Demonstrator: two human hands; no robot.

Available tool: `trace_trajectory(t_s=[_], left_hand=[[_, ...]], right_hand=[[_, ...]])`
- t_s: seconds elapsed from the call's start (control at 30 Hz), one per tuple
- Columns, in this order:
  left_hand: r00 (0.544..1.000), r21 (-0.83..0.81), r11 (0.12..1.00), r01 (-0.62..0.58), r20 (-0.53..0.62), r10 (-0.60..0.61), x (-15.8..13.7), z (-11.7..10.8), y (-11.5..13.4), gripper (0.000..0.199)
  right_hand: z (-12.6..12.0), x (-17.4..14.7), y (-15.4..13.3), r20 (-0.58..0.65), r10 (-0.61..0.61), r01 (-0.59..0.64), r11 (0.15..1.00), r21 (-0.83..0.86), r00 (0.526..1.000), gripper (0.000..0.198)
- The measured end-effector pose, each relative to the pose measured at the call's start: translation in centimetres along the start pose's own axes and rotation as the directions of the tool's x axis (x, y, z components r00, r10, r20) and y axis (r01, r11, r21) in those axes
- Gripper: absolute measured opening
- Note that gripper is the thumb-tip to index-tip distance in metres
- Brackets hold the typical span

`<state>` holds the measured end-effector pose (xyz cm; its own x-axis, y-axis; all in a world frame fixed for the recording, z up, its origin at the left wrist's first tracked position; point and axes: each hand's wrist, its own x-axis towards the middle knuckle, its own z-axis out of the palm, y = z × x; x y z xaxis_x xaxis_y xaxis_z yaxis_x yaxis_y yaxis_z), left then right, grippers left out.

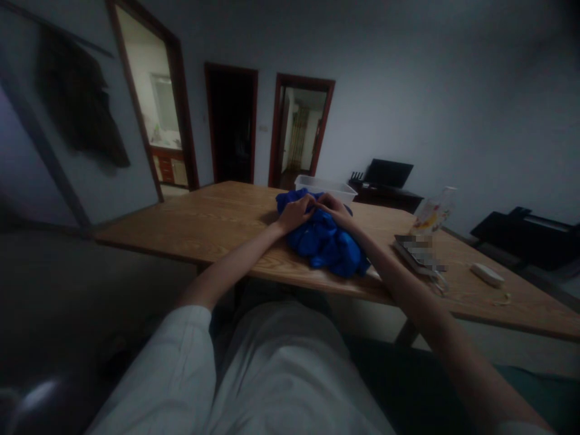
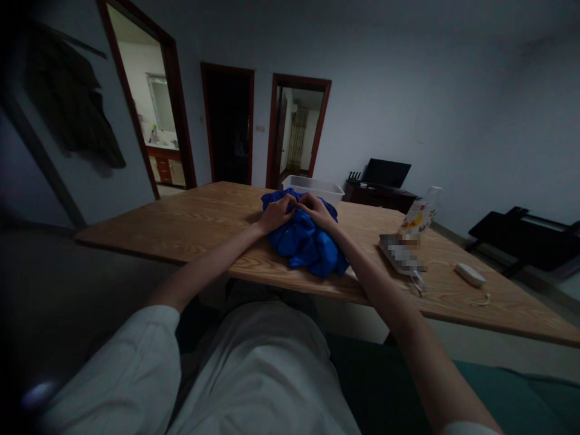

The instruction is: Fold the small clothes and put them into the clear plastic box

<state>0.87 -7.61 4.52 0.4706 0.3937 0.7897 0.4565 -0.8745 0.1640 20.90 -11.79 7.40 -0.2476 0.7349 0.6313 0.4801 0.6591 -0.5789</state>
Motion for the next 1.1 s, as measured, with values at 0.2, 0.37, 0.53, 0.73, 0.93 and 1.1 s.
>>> trace_trajectory(t_s=[0.2, 0.37, 0.53, 0.73, 0.93, 1.1], left_hand=[[1.000, -0.049, 0.998, 0.025, -0.017, -0.026, -0.10, -0.22, 0.43, 0.024], [1.000, -0.069, 0.998, 0.007, -0.026, -0.009, -0.14, -0.16, 0.51, 0.025], [0.998, -0.099, 0.994, 0.056, -0.008, -0.057, -0.07, 0.02, 0.47, 0.027], [1.000, -0.098, 0.995, 0.011, -0.028, -0.013, 0.01, 0.20, 0.18, 0.029], [0.995, -0.069, 0.995, -0.075, -0.067, 0.070, -0.09, -0.18, 0.23, 0.026], [0.995, -0.043, 0.996, -0.080, -0.071, 0.077, -0.19, -0.15, 0.39, 0.025]], right_hand=[[-0.27, -0.02, 0.10, 0.004, -0.014, 0.014, 1.000, 0.004, 1.000, 0.039], [-0.19, -0.07, 0.09, -0.005, -0.015, 0.015, 1.000, 0.027, 1.000, 0.037], [-0.01, -0.19, -0.19, -0.029, -0.030, 0.032, 0.996, 0.079, 0.999, 0.037], [-0.12, -0.29, 0.01, -0.022, -0.022, 0.024, 0.996, 0.087, 1.000, 0.032], [-0.15, -0.03, 0.08, -0.044, -0.016, 0.017, 0.999, 0.039, 0.999, 0.024], [-0.18, 0.13, 0.52, -0.036, -0.014, 0.015, 0.999, 0.042, 0.999, 0.026]])
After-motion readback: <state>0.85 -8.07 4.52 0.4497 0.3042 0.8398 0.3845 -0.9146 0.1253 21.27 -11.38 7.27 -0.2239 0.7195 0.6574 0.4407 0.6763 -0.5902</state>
